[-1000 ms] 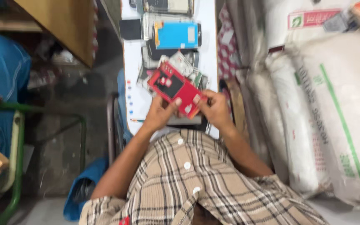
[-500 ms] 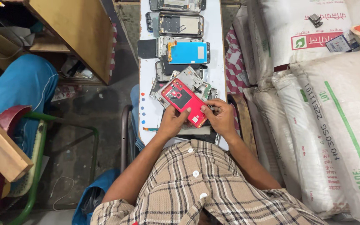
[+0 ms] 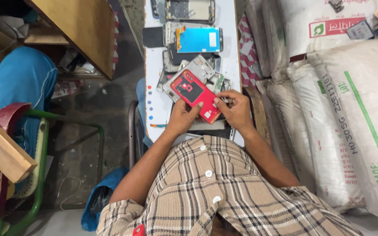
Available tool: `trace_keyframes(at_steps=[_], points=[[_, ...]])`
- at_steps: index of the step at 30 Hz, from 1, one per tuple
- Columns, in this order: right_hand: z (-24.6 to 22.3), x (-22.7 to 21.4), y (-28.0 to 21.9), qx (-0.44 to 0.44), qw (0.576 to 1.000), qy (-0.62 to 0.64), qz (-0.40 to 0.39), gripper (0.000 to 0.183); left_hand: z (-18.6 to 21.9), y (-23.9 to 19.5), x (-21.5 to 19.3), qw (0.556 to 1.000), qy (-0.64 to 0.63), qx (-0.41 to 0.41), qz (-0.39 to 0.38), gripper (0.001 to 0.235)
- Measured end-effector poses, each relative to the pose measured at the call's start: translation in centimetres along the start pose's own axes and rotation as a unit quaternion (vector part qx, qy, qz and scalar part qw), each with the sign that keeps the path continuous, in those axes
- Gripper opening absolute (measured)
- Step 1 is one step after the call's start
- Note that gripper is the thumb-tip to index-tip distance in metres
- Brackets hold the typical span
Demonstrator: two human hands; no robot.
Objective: The person disassembles and reassembles several mobile phone units, handling internal components and back covers. They remove a back cover from a silver phone, set it aside, and later handle a red phone back cover, peeling off a protective film. The work is performed by hand on a cluttered table with multiple phone parts.
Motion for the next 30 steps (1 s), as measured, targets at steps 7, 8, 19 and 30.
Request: trace_keyframes(at_steps=[7, 8, 19, 30], points=[[0.1, 0.0, 0.2, 0.007, 0.999, 0.027, -0.021, 0.013, -0.2, 0.1, 0.1, 1.0, -0.023, -0.017, -0.006, 0.02], [0.2, 0.1, 0.1, 0.007, 1.0, 0.019, -0.016, 0.013, -0.3, 0.0, 0.0, 0.999, -0.028, -0.02, -0.003, 0.021], [1.5, 1.0, 0.6, -0.008, 0.999, 0.03, -0.027, 0.011, -2.2, -0.5, -0.6, 0.999, -0.035, -0.031, -0.011, 0.025], [2.0, 0.8, 0.8, 0.0, 0.999, 0.027, -0.023, 0.011, -2.0, -0.4, -0.5, 0.989, -0.134, -0.013, -0.06, 0.04]])
Point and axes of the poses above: each hand's wrist, its own y-axis towards the middle knuckle, its own x-axis out of the palm, z = x × y, the point moved 8 cm from there along y, towards the middle knuckle, and after that the axes turned 15 degrees about x, right-handed, at the moved point
